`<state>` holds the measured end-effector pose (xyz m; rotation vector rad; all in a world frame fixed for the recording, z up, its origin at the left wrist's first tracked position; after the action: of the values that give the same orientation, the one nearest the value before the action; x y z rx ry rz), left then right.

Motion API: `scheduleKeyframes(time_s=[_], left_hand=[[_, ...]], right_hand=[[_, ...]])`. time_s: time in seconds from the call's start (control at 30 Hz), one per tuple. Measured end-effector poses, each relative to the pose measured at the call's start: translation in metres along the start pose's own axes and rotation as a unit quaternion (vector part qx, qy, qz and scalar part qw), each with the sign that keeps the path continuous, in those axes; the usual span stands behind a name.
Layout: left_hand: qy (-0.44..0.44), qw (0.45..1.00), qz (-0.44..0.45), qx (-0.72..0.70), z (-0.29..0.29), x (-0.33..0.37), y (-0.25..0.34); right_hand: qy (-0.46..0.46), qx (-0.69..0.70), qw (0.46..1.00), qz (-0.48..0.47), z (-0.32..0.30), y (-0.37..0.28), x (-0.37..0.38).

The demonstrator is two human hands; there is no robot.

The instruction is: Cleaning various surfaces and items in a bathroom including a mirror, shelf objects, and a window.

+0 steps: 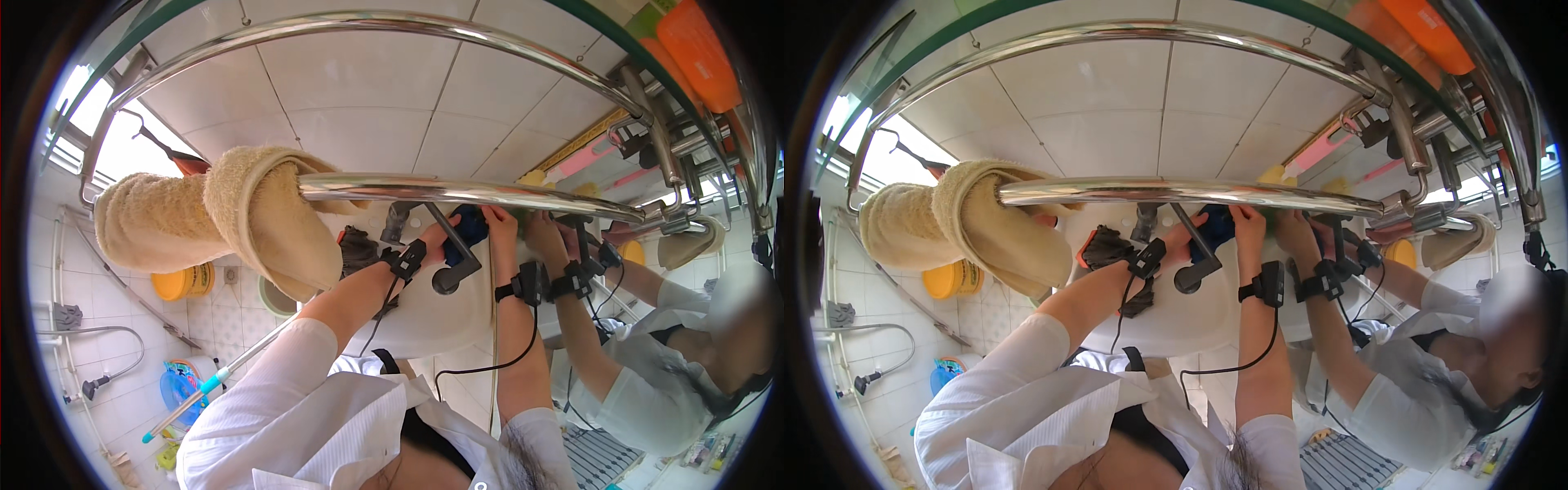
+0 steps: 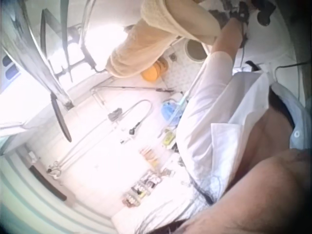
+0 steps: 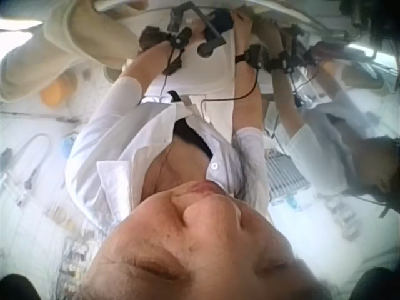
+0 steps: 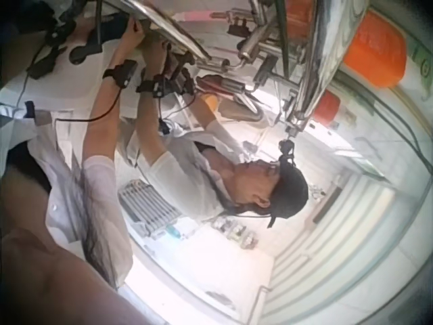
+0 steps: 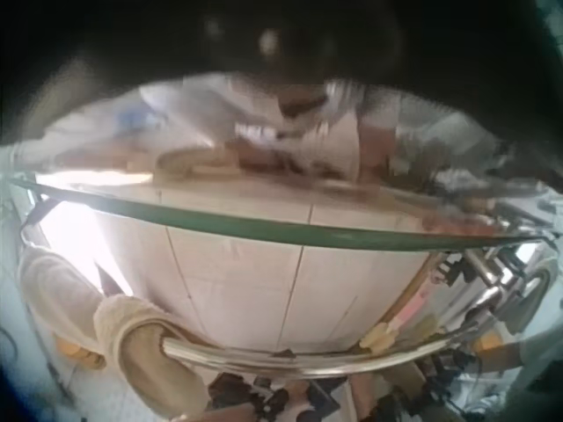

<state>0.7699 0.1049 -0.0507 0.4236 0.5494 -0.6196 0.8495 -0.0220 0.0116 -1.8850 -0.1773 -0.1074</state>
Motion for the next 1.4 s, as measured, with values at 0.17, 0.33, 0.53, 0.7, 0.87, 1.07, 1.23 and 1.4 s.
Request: scheduleKeyframes(time_s=[0.17,0.33,0.53,0.7,0.87,1.07,1.23,1.4], left_hand=[[-0.079,0.996,0.022,0.046,0.01,-0.003,0.01],[-0.028,0.998,0.016,0.059,0.013,-0.005,0.003],[-0.056,0.996,0.024,0.062,0.007,0.004,0.009],[-0.065,0.996,0.028,0.048,0.007,0.006,0.007],[-0.064,0.996,0.028,0.059,0.009,0.005,0.007],[-0.1,0.99,0.044,0.094,0.016,-0.002,0.007],[-0.089,0.986,0.05,0.132,0.016,-0.014,0.008],[-0.081,0.984,0.031,0.155,0.017,-0.023,0.008]], right_hand=[[-0.008,-0.015,0.998,-0.062,0.007,-0.009,0.004],[-0.001,0.014,0.999,0.03,-0.002,0.0,-0.001],[0.001,-0.021,0.999,-0.036,0.007,-0.009,-0.001],[-0.015,-0.002,1.0,0.003,0.003,-0.004,0.004],[0.0,-0.059,0.998,-0.026,0.003,-0.012,-0.001],[0.011,0.006,1.0,-0.024,0.003,-0.004,0.001],[0.019,-0.006,0.999,-0.027,0.003,-0.007,0.003],[0.017,0.017,1.0,-0.02,0.001,-0.01,0.001]])
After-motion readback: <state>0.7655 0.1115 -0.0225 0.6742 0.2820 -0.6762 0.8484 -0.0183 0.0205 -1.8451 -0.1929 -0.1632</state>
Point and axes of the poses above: each hand's wrist, its own x-axis towards the middle knuckle, its own z-axis out of the palm, y = z × x, the point moved 8 cm from there along x, towards the middle knuckle, and after that the axes turned 12 degrees about -z, right-handed, at the moved point
